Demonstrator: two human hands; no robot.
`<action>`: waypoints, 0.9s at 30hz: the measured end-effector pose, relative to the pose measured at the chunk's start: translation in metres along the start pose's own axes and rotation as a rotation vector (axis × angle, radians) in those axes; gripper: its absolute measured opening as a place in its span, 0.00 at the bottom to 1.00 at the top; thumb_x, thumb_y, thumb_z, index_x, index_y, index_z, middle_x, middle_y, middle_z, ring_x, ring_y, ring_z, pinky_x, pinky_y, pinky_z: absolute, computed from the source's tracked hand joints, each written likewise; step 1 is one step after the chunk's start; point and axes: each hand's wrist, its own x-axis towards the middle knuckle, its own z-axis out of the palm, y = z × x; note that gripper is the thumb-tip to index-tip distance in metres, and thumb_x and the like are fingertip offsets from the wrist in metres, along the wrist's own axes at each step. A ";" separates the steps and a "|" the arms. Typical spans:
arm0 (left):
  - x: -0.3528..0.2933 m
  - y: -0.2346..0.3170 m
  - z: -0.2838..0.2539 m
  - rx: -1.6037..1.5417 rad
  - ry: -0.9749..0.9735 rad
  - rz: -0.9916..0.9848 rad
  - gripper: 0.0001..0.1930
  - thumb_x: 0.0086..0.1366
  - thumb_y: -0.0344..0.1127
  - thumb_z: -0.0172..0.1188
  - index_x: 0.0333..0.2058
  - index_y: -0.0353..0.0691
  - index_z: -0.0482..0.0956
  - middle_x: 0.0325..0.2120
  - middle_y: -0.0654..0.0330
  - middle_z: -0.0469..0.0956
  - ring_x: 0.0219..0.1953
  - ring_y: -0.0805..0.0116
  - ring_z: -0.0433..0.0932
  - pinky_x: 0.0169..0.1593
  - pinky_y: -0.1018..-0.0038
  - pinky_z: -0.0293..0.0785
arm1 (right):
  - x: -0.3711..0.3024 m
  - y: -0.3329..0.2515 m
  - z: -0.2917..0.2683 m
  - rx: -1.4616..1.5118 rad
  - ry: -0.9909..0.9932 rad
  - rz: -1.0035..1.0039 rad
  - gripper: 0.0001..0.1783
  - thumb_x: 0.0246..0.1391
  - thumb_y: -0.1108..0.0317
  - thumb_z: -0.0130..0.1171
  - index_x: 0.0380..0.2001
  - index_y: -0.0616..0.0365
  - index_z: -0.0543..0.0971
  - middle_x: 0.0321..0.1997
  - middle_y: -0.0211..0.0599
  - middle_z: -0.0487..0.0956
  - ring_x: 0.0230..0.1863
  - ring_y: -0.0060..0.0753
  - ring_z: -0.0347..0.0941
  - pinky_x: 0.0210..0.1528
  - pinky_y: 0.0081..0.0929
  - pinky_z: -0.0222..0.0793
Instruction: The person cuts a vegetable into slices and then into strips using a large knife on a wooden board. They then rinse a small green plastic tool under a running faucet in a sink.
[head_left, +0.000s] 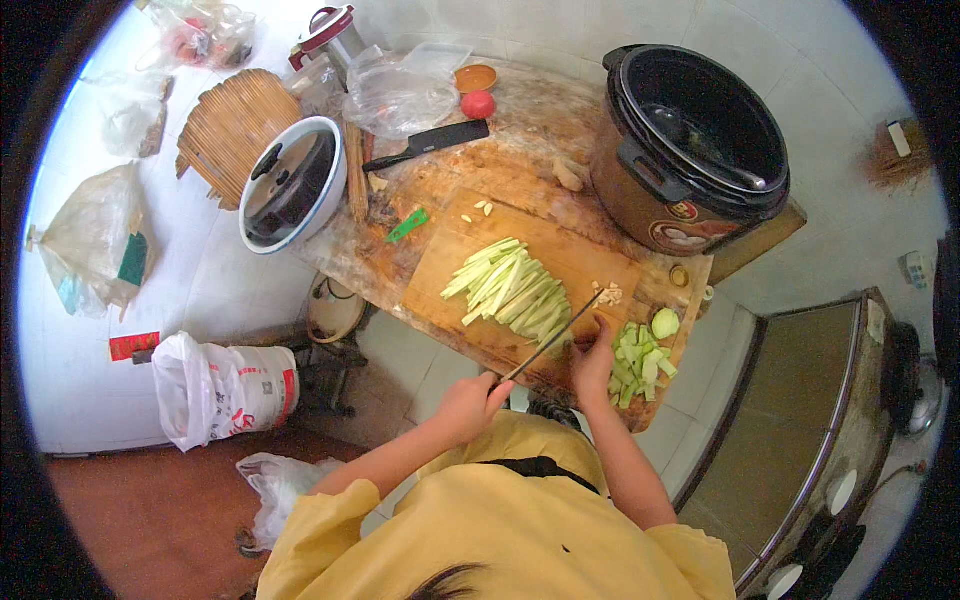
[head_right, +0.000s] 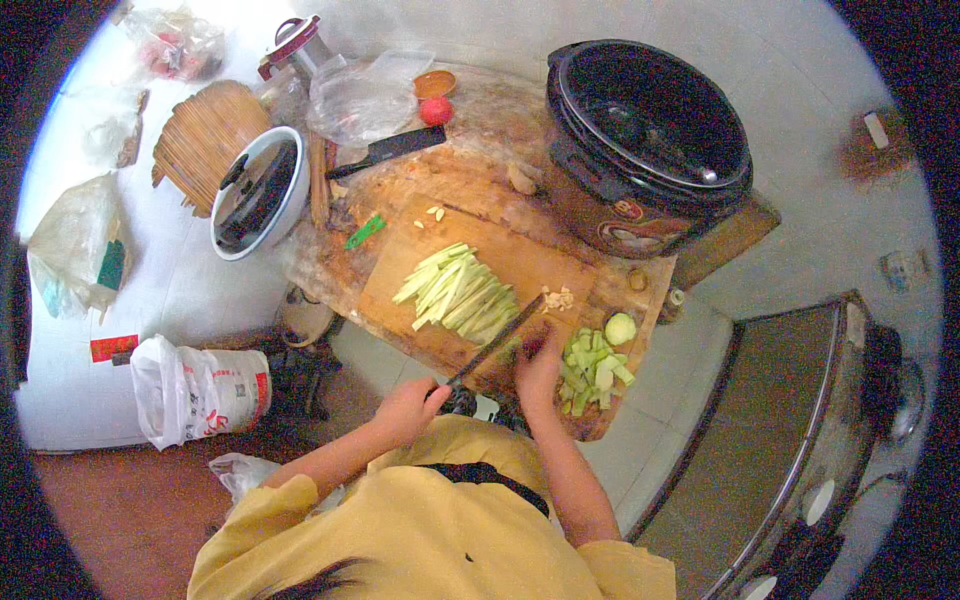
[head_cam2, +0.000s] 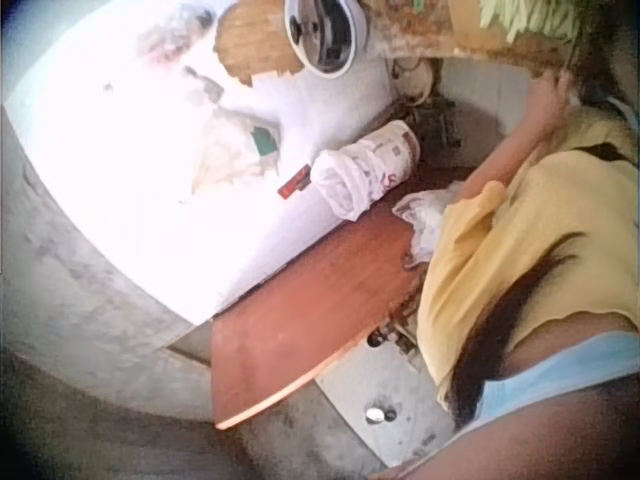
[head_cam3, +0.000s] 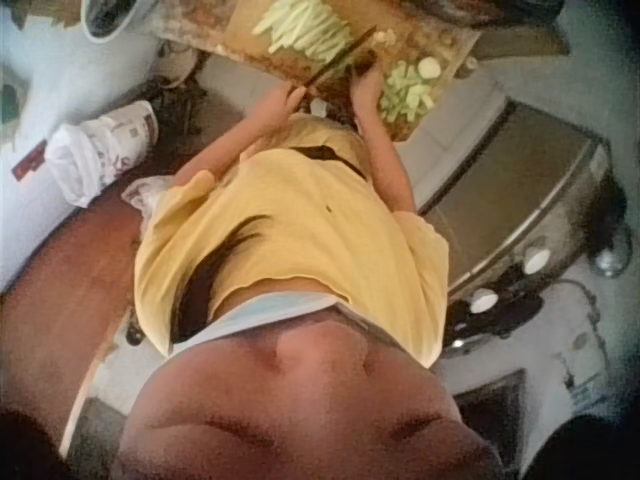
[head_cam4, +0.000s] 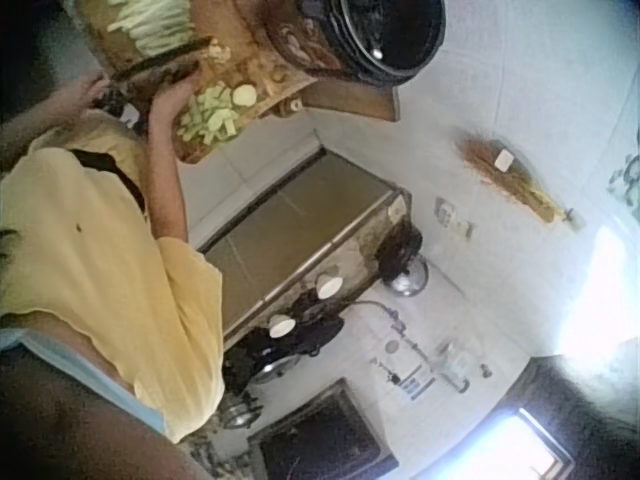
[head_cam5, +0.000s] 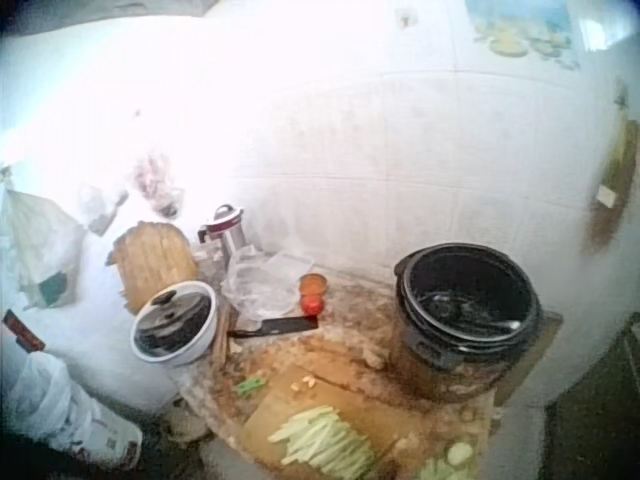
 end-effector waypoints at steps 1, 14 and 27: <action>-0.006 0.004 -0.008 0.018 -0.001 0.000 0.21 0.61 0.48 0.45 0.23 0.33 0.69 0.20 0.42 0.72 0.26 0.42 0.70 0.30 0.55 0.65 | -0.001 -0.004 -0.001 0.016 -0.033 0.073 0.32 0.34 0.84 0.54 0.49 0.62 0.63 0.30 0.42 0.71 0.31 0.38 0.68 0.35 0.29 0.66; -0.008 -0.017 -0.008 0.075 -0.118 -0.078 0.22 0.63 0.49 0.40 0.25 0.33 0.69 0.21 0.42 0.72 0.26 0.42 0.70 0.30 0.55 0.65 | 0.000 0.001 0.008 -0.015 0.040 0.060 0.39 0.37 0.85 0.55 0.56 0.55 0.57 0.29 0.41 0.72 0.28 0.34 0.70 0.34 0.28 0.67; -0.018 0.000 -0.024 0.113 -0.086 -0.004 0.21 0.62 0.48 0.43 0.28 0.32 0.71 0.22 0.41 0.73 0.28 0.42 0.71 0.32 0.55 0.66 | -0.003 0.025 0.007 0.024 0.079 0.014 0.37 0.38 0.83 0.56 0.55 0.56 0.58 0.26 0.39 0.71 0.27 0.33 0.68 0.32 0.27 0.66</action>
